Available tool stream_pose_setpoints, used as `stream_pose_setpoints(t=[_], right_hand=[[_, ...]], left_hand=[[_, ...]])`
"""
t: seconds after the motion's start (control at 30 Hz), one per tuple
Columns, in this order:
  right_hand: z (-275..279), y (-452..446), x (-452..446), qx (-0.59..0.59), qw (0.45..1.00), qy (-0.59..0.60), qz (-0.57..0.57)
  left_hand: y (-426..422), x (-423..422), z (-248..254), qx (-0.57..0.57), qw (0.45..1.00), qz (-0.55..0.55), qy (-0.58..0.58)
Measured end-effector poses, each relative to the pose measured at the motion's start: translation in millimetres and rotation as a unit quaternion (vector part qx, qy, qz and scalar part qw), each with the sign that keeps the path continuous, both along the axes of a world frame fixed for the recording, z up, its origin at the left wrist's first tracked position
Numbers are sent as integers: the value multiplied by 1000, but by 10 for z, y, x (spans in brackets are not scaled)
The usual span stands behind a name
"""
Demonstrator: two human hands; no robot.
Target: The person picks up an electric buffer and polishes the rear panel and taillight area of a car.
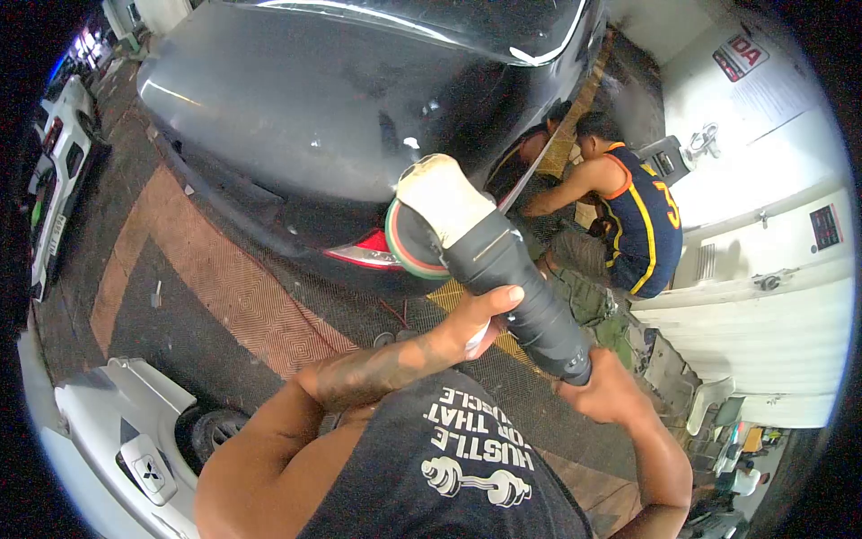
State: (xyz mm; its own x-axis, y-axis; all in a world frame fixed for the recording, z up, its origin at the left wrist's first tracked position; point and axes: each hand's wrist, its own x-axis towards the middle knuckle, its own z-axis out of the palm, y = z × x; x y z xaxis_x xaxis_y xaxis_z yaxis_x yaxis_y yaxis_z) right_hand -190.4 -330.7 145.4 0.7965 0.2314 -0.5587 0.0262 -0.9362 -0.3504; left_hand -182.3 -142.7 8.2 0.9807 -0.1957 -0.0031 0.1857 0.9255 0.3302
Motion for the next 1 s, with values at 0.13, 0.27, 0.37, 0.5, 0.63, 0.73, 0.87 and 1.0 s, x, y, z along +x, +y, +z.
stream_pose_setpoints(t=[0.13, 0.27, 0.37, 0.5, 0.63, 0.73, 0.87, 1.0], right_hand=[[82, 86, -6, -25, 999, 34, -33], [10, -32, -9, 2, 1000, 7, -15], [48, 2, 1, -11, 1000, 20, -6], [127, 110, 9, -23, 999, 21, -31], [67, 14, 7, 14, 1000, 6, -1], [114, 61, -3, -17, 999, 30, -11], [88, 25, 27, -13, 1000, 10, 1], [122, 53, 40, -18, 999, 33, -5]], left_hand=[[-26, 90, -96, 0, 999, -43, 1], [-67, 62, -107, 19, 999, -38, -15], [-52, -24, -43, -7, 1000, 25, -3], [-31, 91, -104, -22, 999, -44, -5], [-86, 27, -109, 23, 1000, 13, -1], [-83, 37, -130, 16, 1000, 6, -10], [-46, -7, -73, 17, 1000, 0, 2], [-55, 25, -103, 21, 1000, 7, -16]])
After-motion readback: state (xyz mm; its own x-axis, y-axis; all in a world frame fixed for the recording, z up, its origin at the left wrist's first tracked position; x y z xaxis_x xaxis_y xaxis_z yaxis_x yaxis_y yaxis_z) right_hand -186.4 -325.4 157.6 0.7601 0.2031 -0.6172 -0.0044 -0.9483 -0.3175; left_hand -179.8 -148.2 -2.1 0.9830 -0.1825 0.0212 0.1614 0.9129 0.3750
